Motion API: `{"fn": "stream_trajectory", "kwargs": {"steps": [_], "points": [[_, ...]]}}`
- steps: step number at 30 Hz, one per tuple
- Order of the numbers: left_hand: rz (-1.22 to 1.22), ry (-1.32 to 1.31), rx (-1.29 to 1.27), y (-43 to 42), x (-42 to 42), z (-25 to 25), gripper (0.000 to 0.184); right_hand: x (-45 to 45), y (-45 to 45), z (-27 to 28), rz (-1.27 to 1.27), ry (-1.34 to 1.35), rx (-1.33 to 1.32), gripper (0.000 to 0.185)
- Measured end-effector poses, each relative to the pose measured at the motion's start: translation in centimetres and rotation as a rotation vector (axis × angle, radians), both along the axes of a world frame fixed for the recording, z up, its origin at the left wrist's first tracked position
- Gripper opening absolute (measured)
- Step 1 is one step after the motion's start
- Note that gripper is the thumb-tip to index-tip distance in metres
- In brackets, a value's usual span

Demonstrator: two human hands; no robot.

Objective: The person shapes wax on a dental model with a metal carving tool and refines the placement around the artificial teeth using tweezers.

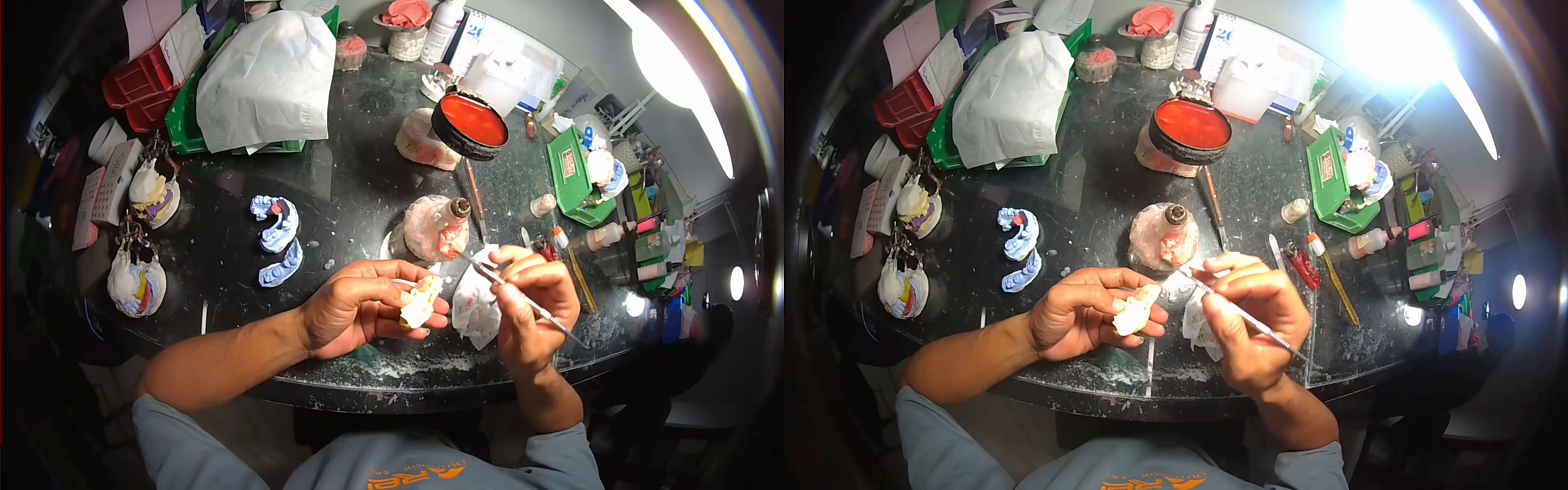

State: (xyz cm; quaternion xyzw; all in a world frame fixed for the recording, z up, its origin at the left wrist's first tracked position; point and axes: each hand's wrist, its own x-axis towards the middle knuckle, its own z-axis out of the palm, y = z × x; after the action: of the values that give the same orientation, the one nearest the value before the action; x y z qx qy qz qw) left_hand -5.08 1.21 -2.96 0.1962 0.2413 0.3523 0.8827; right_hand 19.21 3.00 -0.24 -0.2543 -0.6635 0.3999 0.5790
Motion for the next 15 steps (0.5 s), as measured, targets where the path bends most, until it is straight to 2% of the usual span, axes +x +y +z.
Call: {"fn": "stream_trajectory", "kwargs": {"steps": [5, 13, 15], "points": [[-0.018, -0.036, -0.050, 0.1, -0.2, -0.1, 0.055, -0.9, -1.5, -0.8, 0.072, 0.034, -0.059, 0.015], [-0.032, -0.018, -0.016, 0.0, -0.1, 0.2, 0.054, -0.6, -1.6, -0.7, 0.052, -0.144, 0.077, 0.014], [-0.024, -0.011, 0.016, -0.1, 0.1, 0.4, 0.054, -0.3, -1.8, -0.7, 0.120, -0.167, 0.052, 0.012]]}}
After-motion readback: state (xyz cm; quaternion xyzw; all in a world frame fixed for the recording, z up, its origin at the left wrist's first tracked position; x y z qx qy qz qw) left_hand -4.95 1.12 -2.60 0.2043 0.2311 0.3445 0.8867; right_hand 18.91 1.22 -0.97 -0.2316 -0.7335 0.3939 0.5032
